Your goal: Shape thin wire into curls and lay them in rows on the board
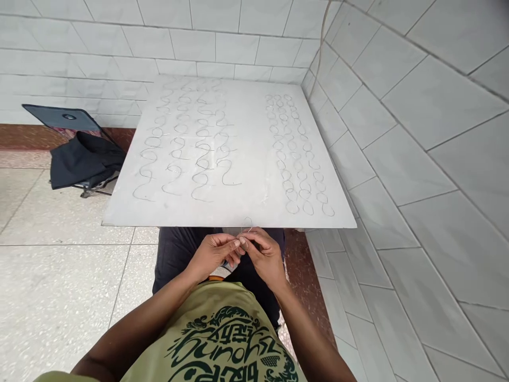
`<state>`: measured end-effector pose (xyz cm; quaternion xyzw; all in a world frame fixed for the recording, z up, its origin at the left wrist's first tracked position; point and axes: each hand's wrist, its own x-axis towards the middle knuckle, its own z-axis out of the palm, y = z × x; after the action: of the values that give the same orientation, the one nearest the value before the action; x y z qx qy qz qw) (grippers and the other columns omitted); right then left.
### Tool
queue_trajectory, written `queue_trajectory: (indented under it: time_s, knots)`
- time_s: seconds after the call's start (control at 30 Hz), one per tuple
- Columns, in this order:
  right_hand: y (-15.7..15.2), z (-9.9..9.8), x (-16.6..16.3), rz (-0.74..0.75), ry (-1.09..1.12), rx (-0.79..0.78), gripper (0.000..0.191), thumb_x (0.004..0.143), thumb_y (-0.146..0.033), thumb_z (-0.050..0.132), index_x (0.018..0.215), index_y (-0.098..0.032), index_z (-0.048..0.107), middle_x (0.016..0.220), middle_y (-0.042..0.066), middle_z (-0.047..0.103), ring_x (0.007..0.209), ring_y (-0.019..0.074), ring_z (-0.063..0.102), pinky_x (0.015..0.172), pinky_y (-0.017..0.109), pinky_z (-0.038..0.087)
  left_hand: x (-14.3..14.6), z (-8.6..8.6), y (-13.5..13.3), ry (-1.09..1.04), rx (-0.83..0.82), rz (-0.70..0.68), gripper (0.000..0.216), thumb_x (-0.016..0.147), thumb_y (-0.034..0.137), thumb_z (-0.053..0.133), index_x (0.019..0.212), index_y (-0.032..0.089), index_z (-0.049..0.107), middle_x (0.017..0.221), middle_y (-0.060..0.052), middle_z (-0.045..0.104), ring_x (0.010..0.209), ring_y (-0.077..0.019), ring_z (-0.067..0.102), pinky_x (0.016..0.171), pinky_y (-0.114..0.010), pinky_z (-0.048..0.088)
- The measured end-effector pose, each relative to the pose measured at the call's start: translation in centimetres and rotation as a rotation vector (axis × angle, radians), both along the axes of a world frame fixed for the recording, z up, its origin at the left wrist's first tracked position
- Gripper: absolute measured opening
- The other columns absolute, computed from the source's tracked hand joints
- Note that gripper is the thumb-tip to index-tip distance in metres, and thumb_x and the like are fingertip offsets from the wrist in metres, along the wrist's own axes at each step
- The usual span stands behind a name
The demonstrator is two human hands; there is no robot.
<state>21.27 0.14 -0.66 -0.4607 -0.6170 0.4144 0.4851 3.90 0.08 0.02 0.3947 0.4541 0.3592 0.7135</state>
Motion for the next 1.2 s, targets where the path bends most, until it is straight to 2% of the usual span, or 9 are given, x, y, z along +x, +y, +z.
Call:
queue_trajectory:
  time_s: [0.17, 0.27, 0.4, 0.6, 0.73, 0.83, 0.93, 1.03, 1.2]
  knots:
    - [-0.2, -0.2, 0.3, 0.035, -0.431, 0.214, 0.026, 0.104, -0.023, 0.049, 0.109, -0.024, 0.075, 0.104, 0.011, 0.073, 0.095, 0.0246, 0.069, 0.085, 0.039, 0.056, -0.6, 1.0, -0.6, 0.204, 0.144, 0.037, 0.036, 0.093, 0.05, 0.066, 0.111, 0.019, 0.073, 0.075, -0.003, 0.069, 0.065, -0.016, 0.064, 0.058, -0.028, 0.05]
    - [-0.4, -0.5, 0.3, 0.041, -0.643, 0.311, 0.029, 0.106, -0.022, 0.044, 0.112, -0.019, 0.073, 0.1, 0.013, 0.073, 0.087, 0.0245, 0.07, 0.08, 0.038, 0.055, -0.6, 1.3, -0.8, 0.177, 0.142, 0.042, 0.036, 0.088, 0.049, 0.072, 0.109, 0.019, 0.071, 0.082, -0.004, 0.07, 0.065, -0.0161, 0.064, 0.059, -0.029, 0.051]
    - [-0.4, -1.1, 0.1, 0.025, -0.699, 0.351, 0.028, 0.107, -0.023, 0.043, 0.11, -0.017, 0.07, 0.092, 0.012, 0.073, 0.079, 0.0227, 0.07, 0.072, 0.034, 0.054, -0.3, 1.1, -0.8, 0.107, 0.097, 0.052, 0.035, 0.083, 0.047, 0.077, 0.098, 0.017, 0.068, 0.069, 0.0, 0.065, 0.058, -0.0134, 0.059, 0.054, -0.027, 0.049]
    - [-0.2, -2.0, -0.1, -0.015, -0.558, 0.248, 0.021, 0.106, -0.027, 0.047, 0.104, -0.02, 0.067, 0.091, 0.009, 0.074, 0.08, 0.0227, 0.071, 0.074, 0.033, 0.052, -0.3, 0.2, -0.6, 0.183, 0.101, 0.054, 0.018, 0.08, 0.033, 0.075, 0.084, 0.018, 0.065, 0.065, 0.001, 0.064, 0.054, -0.0122, 0.059, 0.056, -0.027, 0.051]
    - [0.0, -2.0, -0.5, -0.066, -0.416, 0.051, 0.023, 0.103, -0.036, 0.051, 0.094, -0.022, 0.066, 0.08, 0.006, 0.073, 0.069, 0.0216, 0.069, 0.066, 0.033, 0.051, -0.5, -0.3, -0.2, 0.145, 0.089, 0.077, 0.016, 0.081, 0.03, 0.073, 0.085, 0.019, 0.062, 0.072, -0.001, 0.07, 0.059, -0.014, 0.065, 0.059, -0.028, 0.054]
    - [0.2, -1.5, -1.1, -0.171, -0.188, -0.193, 0.025, 0.099, -0.043, 0.058, 0.087, -0.022, 0.064, 0.069, 0.002, 0.072, 0.056, 0.0192, 0.066, 0.056, 0.031, 0.051, -1.0, -0.1, 0.0, 0.096, 0.097, 0.048, 0.022, 0.082, 0.035, 0.075, 0.089, 0.018, 0.062, 0.078, -0.004, 0.073, 0.067, -0.0165, 0.071, 0.063, -0.029, 0.058]
    - [0.7, -1.2, -1.6, -0.195, 0.139, -0.375, 0.03, 0.093, -0.048, 0.065, 0.082, -0.021, 0.061, 0.076, 0.004, 0.075, 0.053, 0.0164, 0.067, 0.047, 0.027, 0.05, -1.7, 0.3, 0.3, 0.104, 0.124, 0.053, 0.027, 0.084, 0.04, 0.078, 0.091, 0.018, 0.063, 0.083, -0.006, 0.076, 0.077, -0.0198, 0.075, 0.067, -0.031, 0.06]
    - [1.6, -1.5, -1.5, -0.162, 0.391, -0.466, 0.035, 0.085, -0.051, 0.074, 0.08, -0.019, 0.061, 0.075, 0.005, 0.074, 0.054, 0.0166, 0.07, 0.043, 0.025, 0.049, -2.3, 0.4, 1.1, 0.107, 0.159, 0.024, 0.03, 0.086, 0.042, 0.078, 0.095, 0.017, 0.065, 0.092, -0.007, 0.077, 0.081, -0.0211, 0.076, 0.072, -0.034, 0.063]
    - [2.0, -1.9, -1.2, -0.156, 0.594, -0.559, 0.042, 0.074, -0.053, 0.084, 0.076, -0.018, 0.061, 0.075, 0.007, 0.075, 0.059, 0.0194, 0.075, 0.04, 0.021, 0.049, -2.9, 0.3, 2.0, 0.083, 0.175, -0.048, 0.032, 0.086, 0.042, 0.08, 0.096, 0.016, 0.067, 0.1, -0.01, 0.077, 0.085, -0.0227, 0.077, 0.08, -0.038, 0.064]
